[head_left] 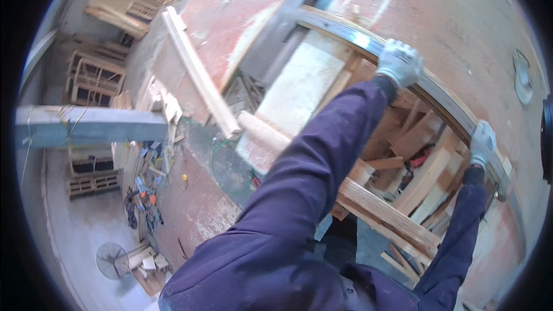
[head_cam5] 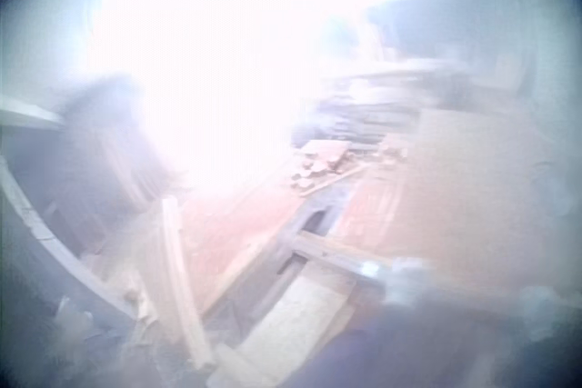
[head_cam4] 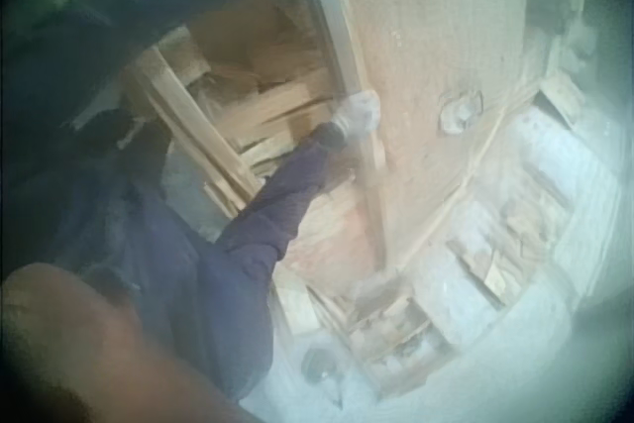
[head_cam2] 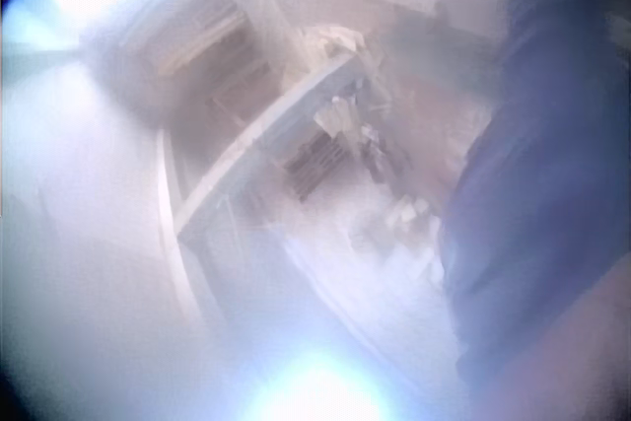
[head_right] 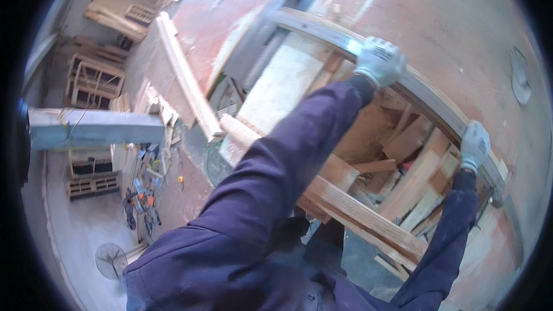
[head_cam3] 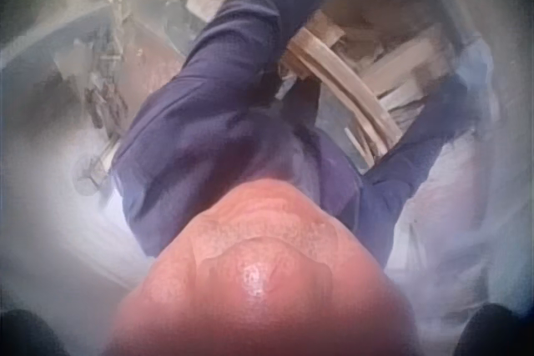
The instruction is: The person repeatedly picks up wooden planks from a pile, places them on a workbench, and stacks them. The person then returns to the pile to retrieve more planks and repeats the process.
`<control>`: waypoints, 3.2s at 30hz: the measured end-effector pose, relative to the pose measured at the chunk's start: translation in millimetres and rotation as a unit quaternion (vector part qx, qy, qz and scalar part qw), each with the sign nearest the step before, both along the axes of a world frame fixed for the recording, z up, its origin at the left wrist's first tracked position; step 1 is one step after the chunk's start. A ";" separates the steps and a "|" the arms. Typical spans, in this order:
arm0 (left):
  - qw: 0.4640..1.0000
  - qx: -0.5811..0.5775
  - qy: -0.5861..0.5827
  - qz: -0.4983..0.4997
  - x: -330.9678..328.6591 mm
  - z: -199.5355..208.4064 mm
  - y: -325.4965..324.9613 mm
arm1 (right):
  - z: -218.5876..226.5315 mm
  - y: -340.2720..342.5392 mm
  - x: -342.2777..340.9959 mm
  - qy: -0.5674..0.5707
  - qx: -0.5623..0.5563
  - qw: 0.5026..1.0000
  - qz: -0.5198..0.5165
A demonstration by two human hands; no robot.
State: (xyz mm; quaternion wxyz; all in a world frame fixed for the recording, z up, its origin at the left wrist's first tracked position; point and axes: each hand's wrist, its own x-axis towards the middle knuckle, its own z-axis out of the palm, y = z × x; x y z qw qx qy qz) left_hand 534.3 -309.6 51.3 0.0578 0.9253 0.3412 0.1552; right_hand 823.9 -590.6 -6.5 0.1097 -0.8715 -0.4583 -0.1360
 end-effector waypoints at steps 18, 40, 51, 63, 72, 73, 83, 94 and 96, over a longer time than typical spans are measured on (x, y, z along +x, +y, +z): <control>0.907 -0.001 -0.294 0.302 -327.3 52.4 -9.4 | -18.3 -79.7 -33.7 -0.044 -0.198 0.957 0.205; 0.715 -0.232 -0.505 0.423 -607.9 -5.3 38.1 | 107.3 -47.9 -149.9 0.237 -0.018 0.963 -0.125; 0.545 -0.367 -0.704 0.269 -655.7 106.2 -50.8 | 74.6 127.3 -373.9 0.330 -0.083 0.938 -0.066; 0.448 -0.459 -0.733 0.223 -542.4 119.8 -44.1 | 155.5 225.3 -581.7 0.512 -0.125 0.755 0.391; 0.423 -0.702 -0.564 0.096 -339.0 81.4 -74.5 | 260.7 172.5 -426.3 0.337 -0.295 0.847 0.286; 0.482 -0.727 -0.486 0.064 -314.8 80.2 -70.1 | 263.4 162.0 -399.5 0.275 -0.275 0.878 0.279; 0.971 -0.057 -0.193 -0.133 -178.6 89.6 -48.6 | 181.7 67.5 -147.0 0.077 -0.273 0.949 0.134; 0.967 -0.104 0.095 -0.212 -130.4 28.0 37.7 | 94.9 -10.7 -143.8 0.112 -0.103 0.980 0.126; 0.957 -0.166 0.139 -0.193 -123.2 31.8 31.6 | 91.8 -8.5 -158.0 0.188 -0.068 0.978 0.052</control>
